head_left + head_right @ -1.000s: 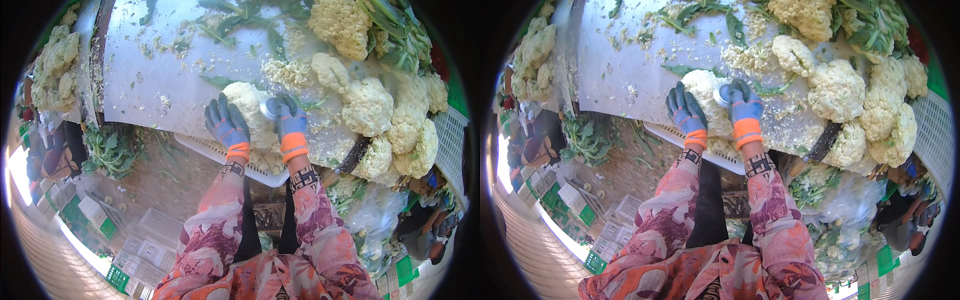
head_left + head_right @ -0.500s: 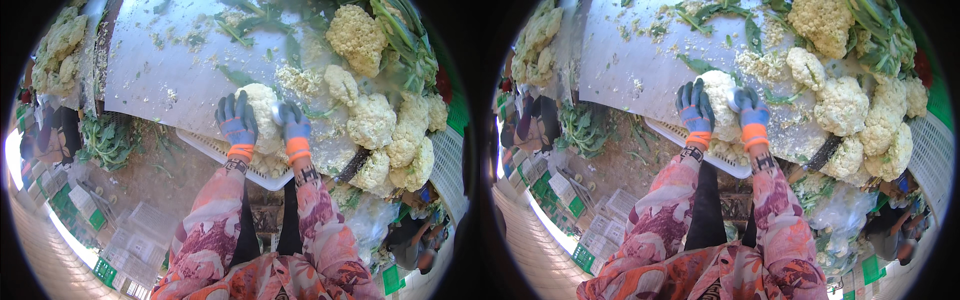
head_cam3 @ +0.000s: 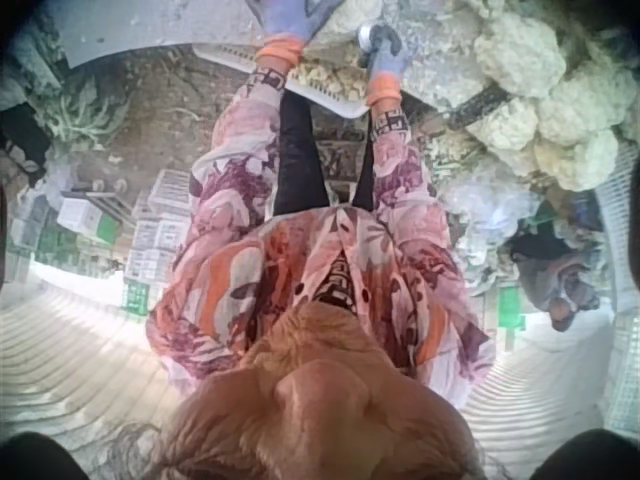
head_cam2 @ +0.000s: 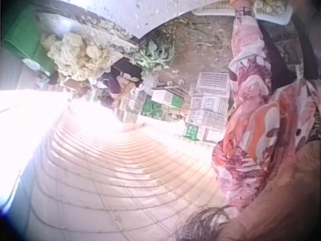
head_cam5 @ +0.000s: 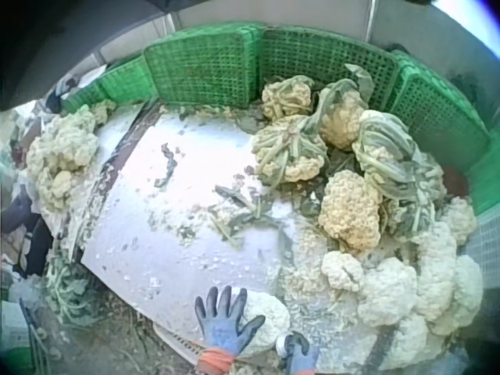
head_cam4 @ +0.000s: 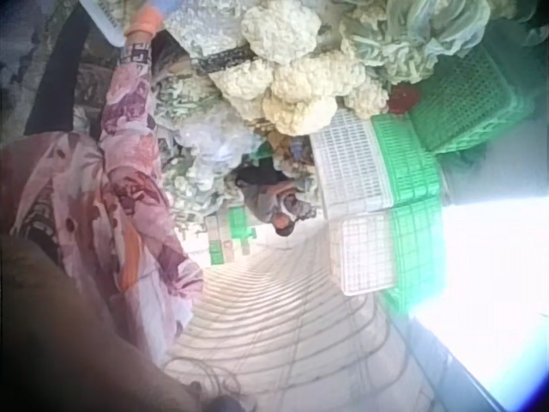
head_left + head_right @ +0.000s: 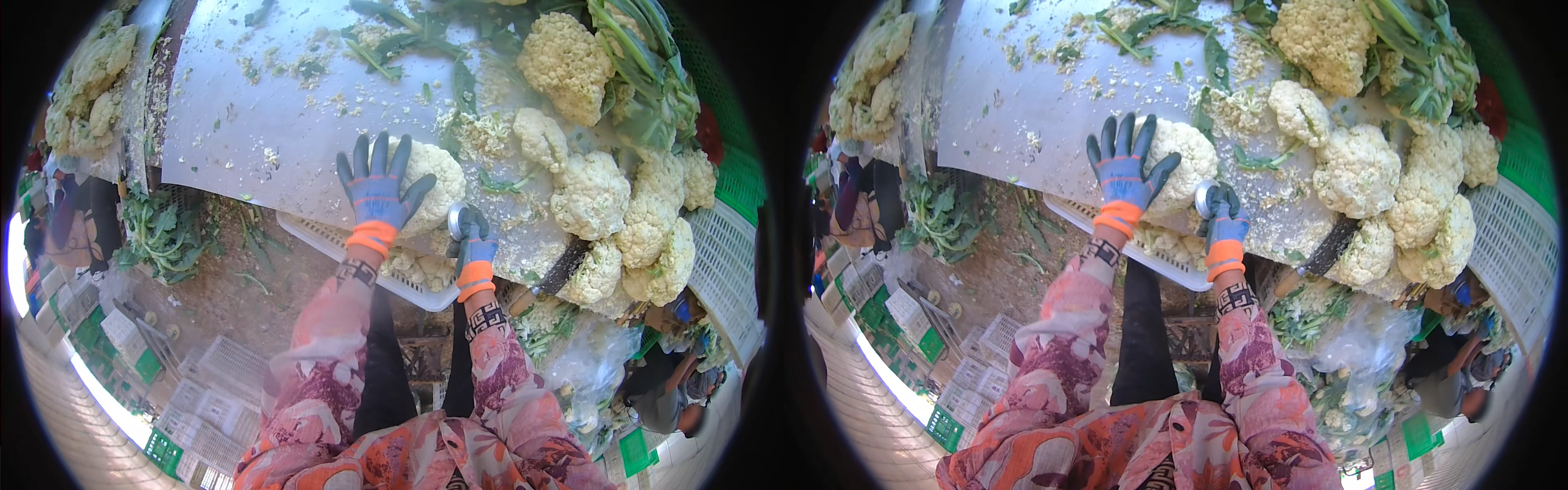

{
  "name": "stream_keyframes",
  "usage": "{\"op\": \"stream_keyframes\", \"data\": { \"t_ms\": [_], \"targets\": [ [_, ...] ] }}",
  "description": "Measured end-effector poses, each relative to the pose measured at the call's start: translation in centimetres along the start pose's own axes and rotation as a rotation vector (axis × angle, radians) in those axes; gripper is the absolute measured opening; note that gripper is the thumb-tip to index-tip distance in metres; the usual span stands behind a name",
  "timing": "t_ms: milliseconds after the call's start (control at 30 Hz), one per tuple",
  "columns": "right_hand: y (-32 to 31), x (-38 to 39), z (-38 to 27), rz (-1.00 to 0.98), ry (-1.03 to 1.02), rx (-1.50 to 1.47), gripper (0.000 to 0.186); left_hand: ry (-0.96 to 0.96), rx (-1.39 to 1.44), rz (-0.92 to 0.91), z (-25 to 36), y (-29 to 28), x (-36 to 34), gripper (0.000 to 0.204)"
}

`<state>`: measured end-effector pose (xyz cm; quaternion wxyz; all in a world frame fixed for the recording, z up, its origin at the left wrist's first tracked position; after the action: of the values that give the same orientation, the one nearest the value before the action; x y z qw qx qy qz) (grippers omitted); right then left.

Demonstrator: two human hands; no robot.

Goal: The person uses a knife to trim and cut cauliflower heads on a metal table, placing the cut pieces into a white basket below. The person repeatedly picks up cauliflower, trims the core and florets, and deposits the pieces into the basket.

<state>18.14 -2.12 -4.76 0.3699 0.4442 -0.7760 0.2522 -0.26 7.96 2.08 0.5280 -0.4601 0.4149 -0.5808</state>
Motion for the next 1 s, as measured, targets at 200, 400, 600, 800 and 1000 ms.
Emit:
{"op": "stream_keyframes", "data": {
  "t_ms": [200,400,600,800,1000],
  "targets": [
    [1.0,-3.1,-5.1,0.039,-0.154,-0.148,0.019,-0.307,0.133,0.169,-0.3,1.8,3.3,0.056],
    [-1.9,-1.3,2.1,0.148,0.205,-0.047,0.026,-0.104,0.272,0.208,-1.4,2.0,3.3,0.052],
    [0.6,-5.0,-2.8,-0.067,-0.155,-0.189,0.024,-0.052,0.384,0.254,-1.3,2.6,3.3,0.052],
    [-3.9,-1.2,3.9,0.108,0.091,-0.173,0.032,-0.003,0.281,0.180,-1.6,2.2,3.5,0.051],
    [3.2,-4.1,-6.0,-0.179,-0.242,0.012,0.029,0.056,0.224,0.136,-1.0,2.5,3.1,0.049]
  ]
}}
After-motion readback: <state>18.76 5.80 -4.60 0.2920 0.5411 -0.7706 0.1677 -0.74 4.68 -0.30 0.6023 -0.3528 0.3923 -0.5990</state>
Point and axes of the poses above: each hand's wrist, its own x-axis away from the middle knuckle, its own y-axis out of the palm, z = x × y, the point moved 7 cm from there along -x, towards the middle knuckle, and after that the axes turned 3 degrees about -z, right-handed, at the moved point
